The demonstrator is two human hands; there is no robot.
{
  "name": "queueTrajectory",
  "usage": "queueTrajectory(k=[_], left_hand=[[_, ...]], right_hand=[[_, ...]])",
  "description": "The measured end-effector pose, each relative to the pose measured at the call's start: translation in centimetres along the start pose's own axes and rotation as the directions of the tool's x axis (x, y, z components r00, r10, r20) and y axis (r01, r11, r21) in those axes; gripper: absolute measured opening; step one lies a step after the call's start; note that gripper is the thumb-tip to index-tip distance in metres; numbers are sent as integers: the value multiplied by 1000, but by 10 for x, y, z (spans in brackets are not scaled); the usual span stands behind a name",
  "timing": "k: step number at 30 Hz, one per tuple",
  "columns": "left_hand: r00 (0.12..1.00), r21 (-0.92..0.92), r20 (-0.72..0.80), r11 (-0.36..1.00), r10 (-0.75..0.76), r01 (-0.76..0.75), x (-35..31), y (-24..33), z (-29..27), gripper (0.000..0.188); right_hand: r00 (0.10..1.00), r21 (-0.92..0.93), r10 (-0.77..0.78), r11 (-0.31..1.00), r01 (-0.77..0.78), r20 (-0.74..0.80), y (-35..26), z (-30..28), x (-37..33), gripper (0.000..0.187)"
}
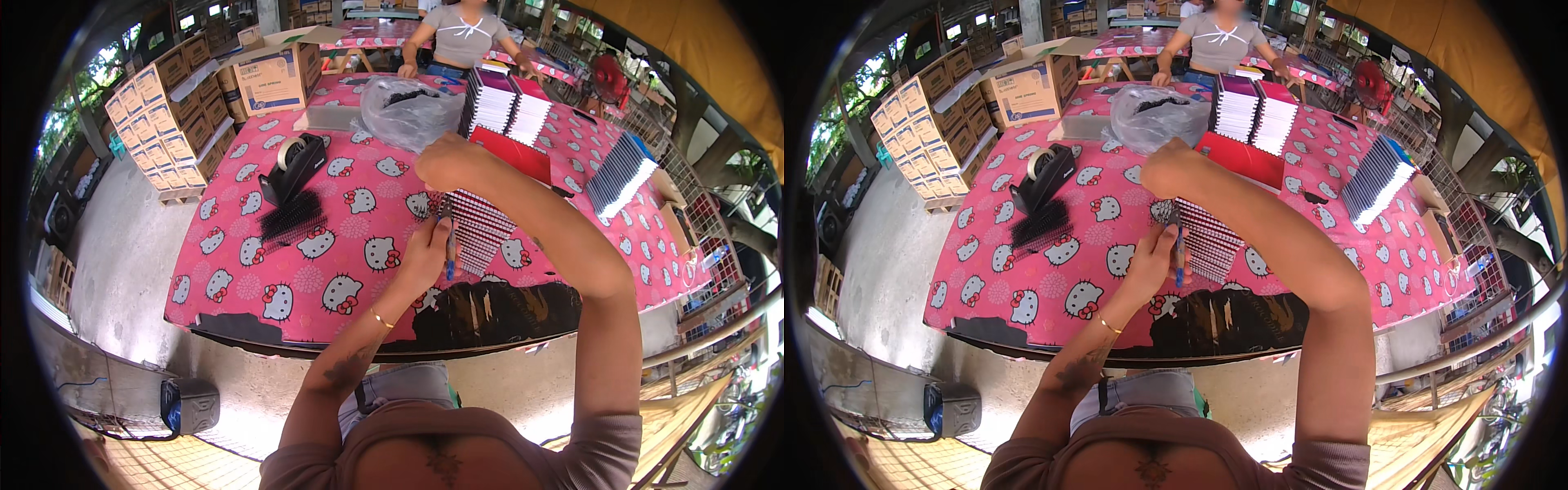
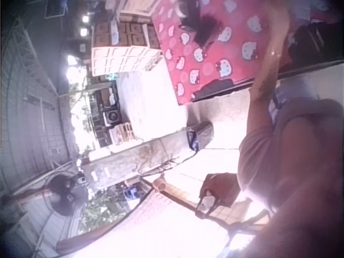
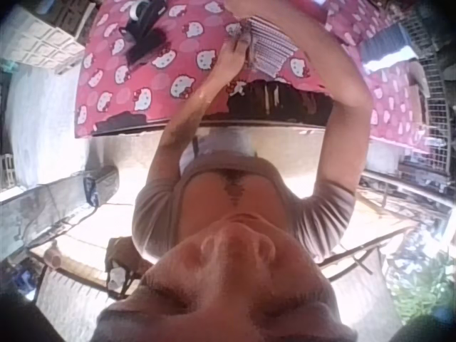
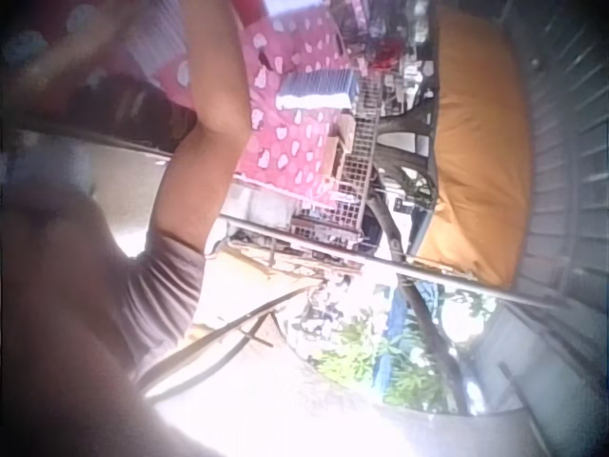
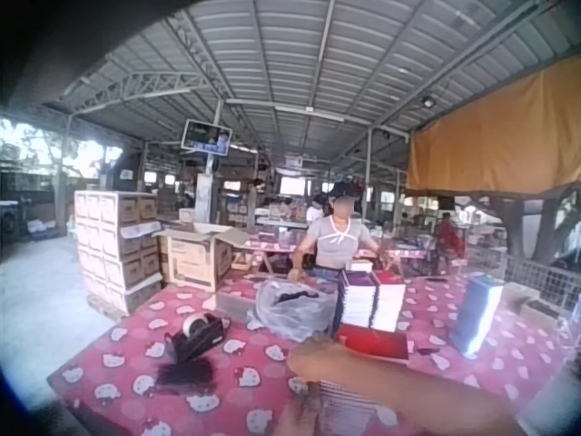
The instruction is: The person sorts through a stack of red notebooks on a table, marking each one with a blue pen and then restacking them.
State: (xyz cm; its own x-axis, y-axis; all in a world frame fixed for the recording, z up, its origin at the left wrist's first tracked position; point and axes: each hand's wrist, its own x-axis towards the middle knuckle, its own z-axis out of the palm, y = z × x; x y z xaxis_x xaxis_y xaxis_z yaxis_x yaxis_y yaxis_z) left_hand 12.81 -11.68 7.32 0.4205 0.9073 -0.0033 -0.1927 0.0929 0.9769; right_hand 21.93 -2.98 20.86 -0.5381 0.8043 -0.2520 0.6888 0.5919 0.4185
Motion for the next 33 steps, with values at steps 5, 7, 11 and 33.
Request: queueTrajectory(k=[5, 7, 11, 33], left_hand=[[999, -90, -15, 995, -34, 32, -3, -4, -1, 43], [999, -92, -27, 995, -33, 31, 1, -3, -3, 44], [999, -60, -39, 998, -22, 20, 2, -2, 0, 45], [999, 21, -31, 999, 34, -33, 2, 2, -1, 34]], right_hand=[[999, 0, -43, 999, 43, -28, -10, -3, 0, 18], [999, 3, -42, 999, 42, -2, -16, -4, 0, 18], [1000, -74, -24, 997, 23, -12, -14, 5, 1, 18], [997, -90, -8, 996, 15, 79, -17, 3, 2, 14]])
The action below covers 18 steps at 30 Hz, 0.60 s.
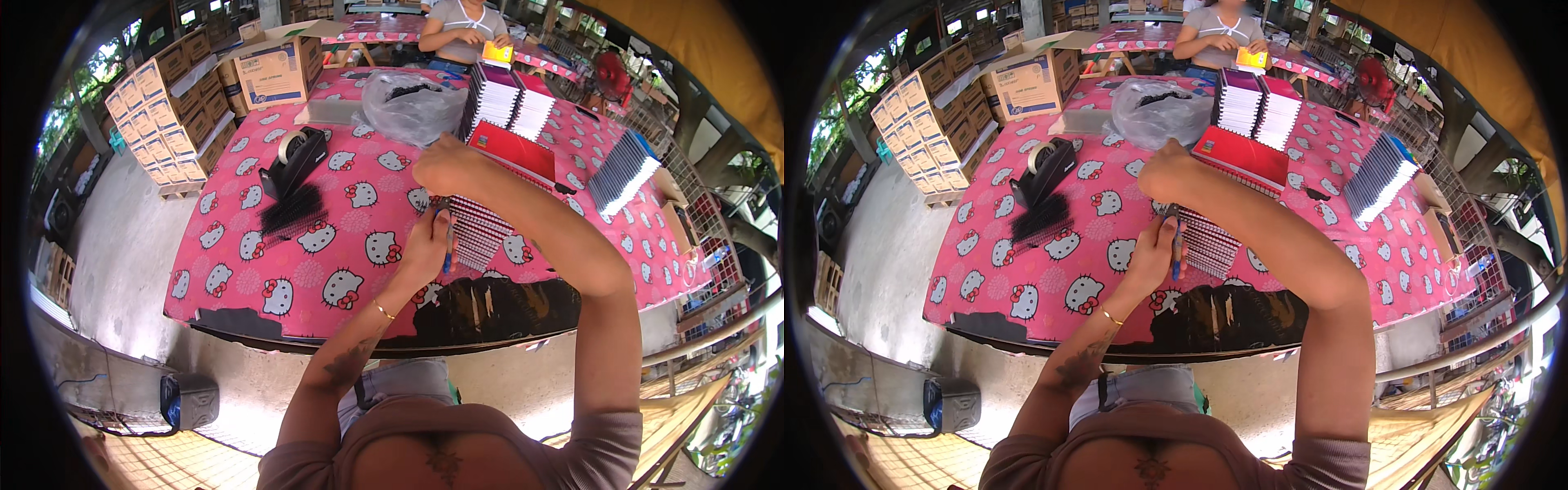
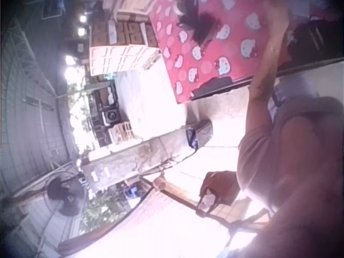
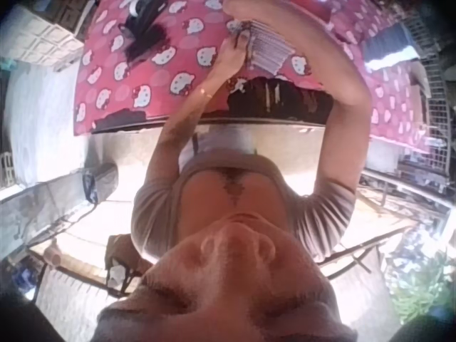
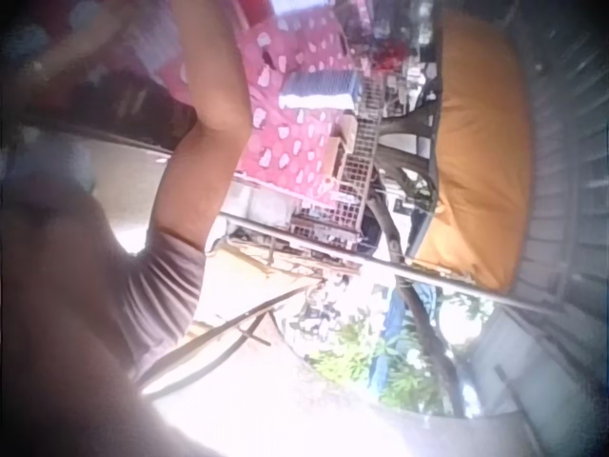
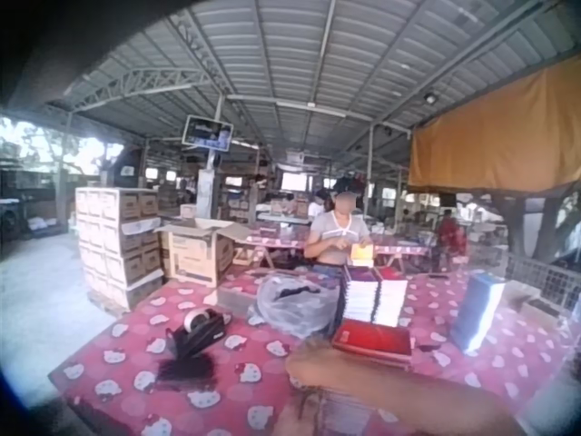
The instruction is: The person sorts through a stack of red notebooks on a table, marking each one with a blue pen and then restacking them.
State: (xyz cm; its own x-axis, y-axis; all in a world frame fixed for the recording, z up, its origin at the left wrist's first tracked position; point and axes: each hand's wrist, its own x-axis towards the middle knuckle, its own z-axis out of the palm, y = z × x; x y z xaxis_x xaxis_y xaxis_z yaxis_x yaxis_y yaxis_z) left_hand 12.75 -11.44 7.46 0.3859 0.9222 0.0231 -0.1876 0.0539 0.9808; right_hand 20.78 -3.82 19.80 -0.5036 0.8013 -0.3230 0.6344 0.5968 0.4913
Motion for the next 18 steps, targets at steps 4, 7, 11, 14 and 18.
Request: queueTrajectory(k=[4, 7, 11, 14, 18], left_hand=[[1000, 49, 14, 999, 7, -8, -2, -11, 1, 37], [1000, -34, 6, 999, -28, 28, -3, -12, 2, 40], [998, -39, -22, 997, -66, 65, -1, -10, 0, 41], [996, -52, -25, 995, -87, 86, 0, -10, 1, 40], [998, -44, -24, 998, -55, 54, 4, -12, -1, 37]], right_hand=[[998, 40, 13, 999, -10, -54, 2, 2, -1, 12], [999, 44, 13, 999, -11, -44, 2, 4, 2, 14], [1000, 20, 17, 1000, -17, 17, -5, 1, 5, 14], [1000, 18, -3, 1000, 3, -2, -4, 6, 5, 16], [1000, 12, -5, 1000, 5, 25, -5, 6, 7, 17]])
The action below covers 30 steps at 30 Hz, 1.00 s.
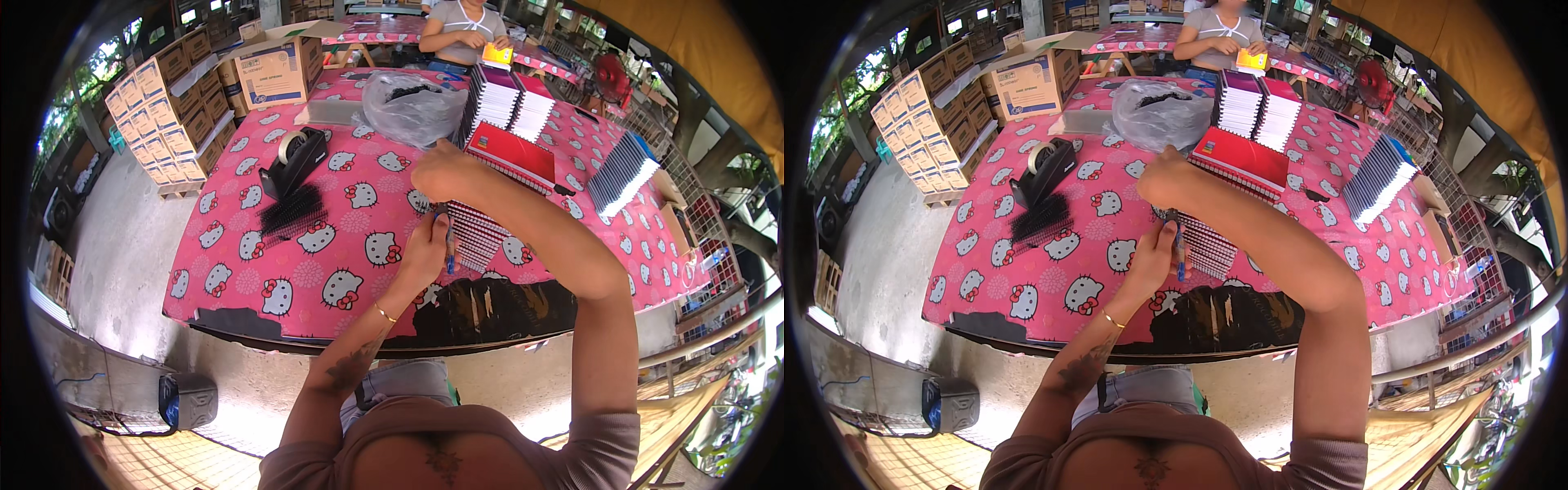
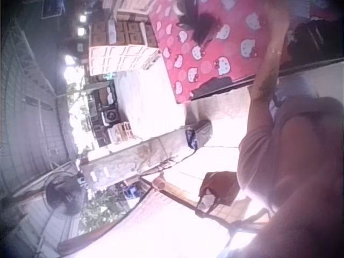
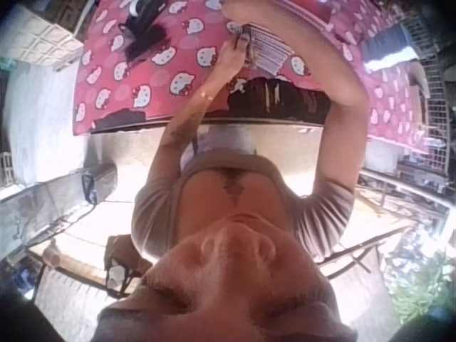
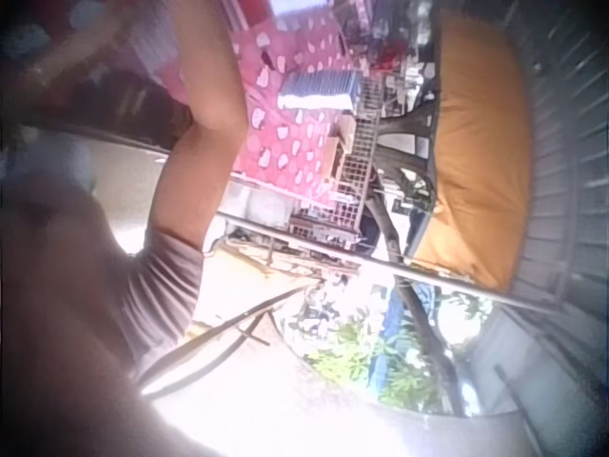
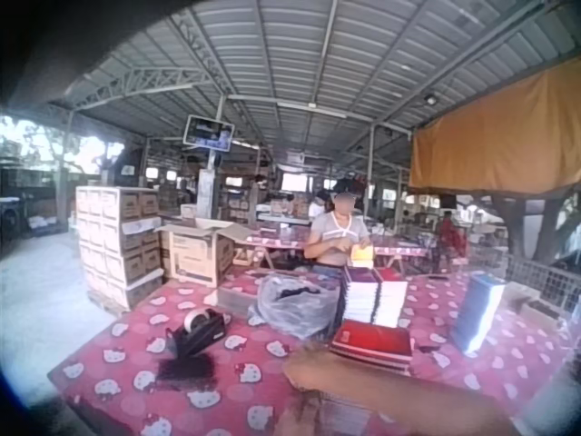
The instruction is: The person sorts through a stack of red notebooks on a table, marking each one with a blue pen and then restacking them.
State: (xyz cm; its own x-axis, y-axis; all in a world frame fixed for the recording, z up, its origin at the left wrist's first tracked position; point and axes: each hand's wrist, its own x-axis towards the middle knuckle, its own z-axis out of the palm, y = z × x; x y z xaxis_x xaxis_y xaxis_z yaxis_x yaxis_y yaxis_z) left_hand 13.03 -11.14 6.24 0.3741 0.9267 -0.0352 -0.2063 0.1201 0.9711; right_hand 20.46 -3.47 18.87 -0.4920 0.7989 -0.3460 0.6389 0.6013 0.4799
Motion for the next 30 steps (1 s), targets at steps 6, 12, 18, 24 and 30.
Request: queueTrajectory(k=[6, 12, 18, 24, 30], left_hand=[[999, 48, 25, 998, 26, -27, -11, -6, 6, 36], [999, -39, -23, 998, -46, 45, -10, -11, 1, 38], [1000, 29, -27, 999, -14, 15, -2, -8, 0, 35], [1000, 25, 17, 1000, -1, 0, -15, -20, 3, 35], [998, -33, -56, 999, -28, 26, -6, -25, 1, 37]], right_hand=[[996, 4, 36, 999, -37, 78, 1, -3, -1, 22], [999, 90, 24, 996, -26, 23, -9, -5, 2, 17], [1000, 46, 8, 999, -8, -5, -5, 13, 7, 20], [999, 21, 26, 999, -27, 40, -5, 12, 6, 20], [1000, 49, -10, 999, 10, -12, -10, 10, 4, 19]])
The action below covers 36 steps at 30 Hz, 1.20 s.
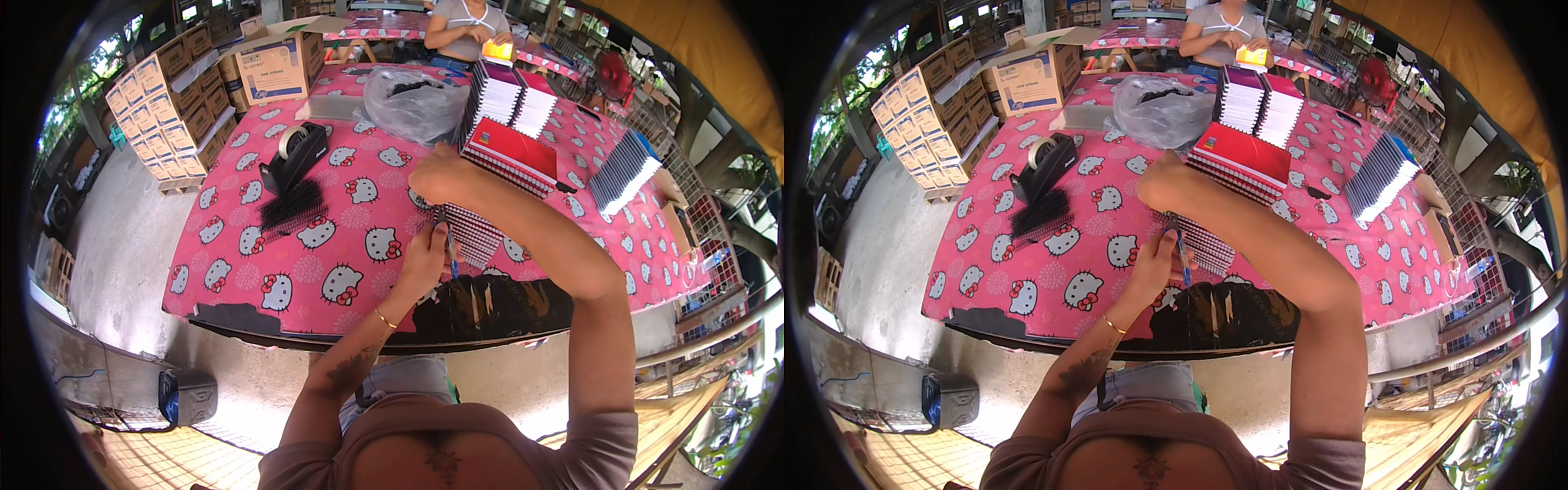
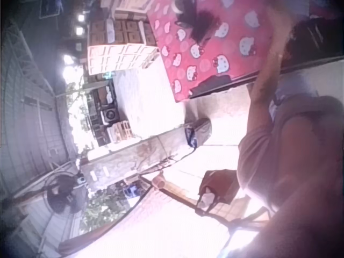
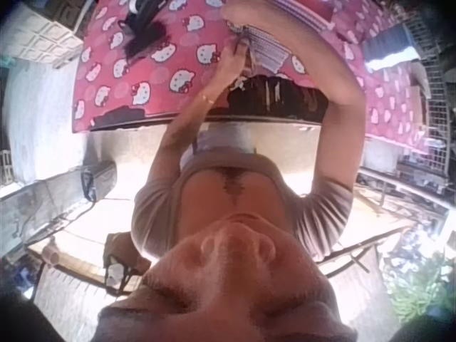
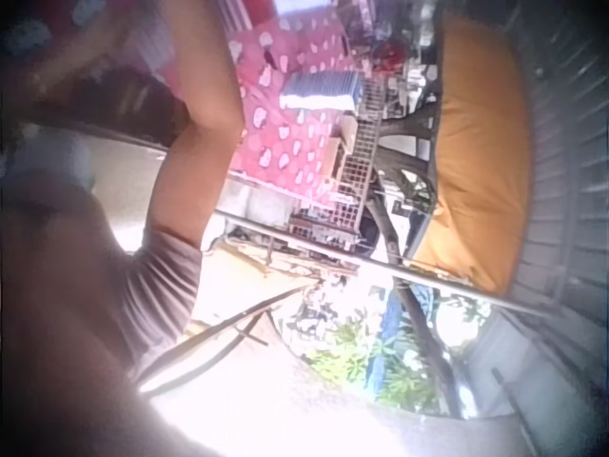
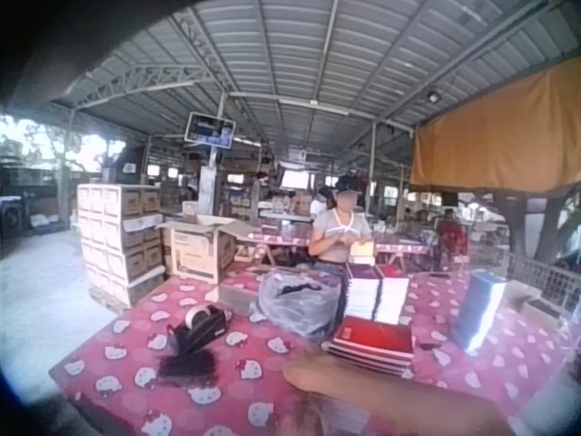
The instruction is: The person sorts through a stack of red notebooks on a table, marking each one with a blue pen and then restacking them.
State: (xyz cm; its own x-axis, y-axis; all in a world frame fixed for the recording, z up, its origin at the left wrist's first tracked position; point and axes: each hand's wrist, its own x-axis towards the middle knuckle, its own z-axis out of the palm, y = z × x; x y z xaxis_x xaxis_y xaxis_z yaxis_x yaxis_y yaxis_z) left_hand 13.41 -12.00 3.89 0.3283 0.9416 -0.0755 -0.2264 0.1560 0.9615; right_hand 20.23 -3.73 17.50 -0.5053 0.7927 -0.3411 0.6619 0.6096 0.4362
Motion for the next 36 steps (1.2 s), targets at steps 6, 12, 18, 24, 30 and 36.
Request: queueTrajectory(k=[6, 12, 18, 24, 30, 36], left_hand=[[1000, 42, 26, 999, -10, 9, 1, 10, -3, 36], [999, 32, 42, 999, 0, -2, -10, -10, 1, 36], [1000, -33, -15, 999, -27, 27, 0, -4, 1, 36], [999, 81, 31, 996, -45, 42, 1, 1, -3, 39], [998, -22, 8, 998, -55, 55, -2, -15, -9, 37], [999, 50, 4, 997, -54, 54, 9, -9, -11, 37]], right_hand=[[999, -70, 6, 998, -3, 49, 1, 5, 4, 22], [998, 34, 52, 998, -51, -31, -5, 3, 2, 24], [1000, 56, 13, 998, -13, 4, -7, 10, 9, 23], [997, 26, 38, 999, -39, 64, -5, 17, 11, 21], [998, 27, 37, 999, -38, 41, -12, 14, 15, 22], [999, 19, 42, 999, -42, 9, -13, 24, 21, 20]])
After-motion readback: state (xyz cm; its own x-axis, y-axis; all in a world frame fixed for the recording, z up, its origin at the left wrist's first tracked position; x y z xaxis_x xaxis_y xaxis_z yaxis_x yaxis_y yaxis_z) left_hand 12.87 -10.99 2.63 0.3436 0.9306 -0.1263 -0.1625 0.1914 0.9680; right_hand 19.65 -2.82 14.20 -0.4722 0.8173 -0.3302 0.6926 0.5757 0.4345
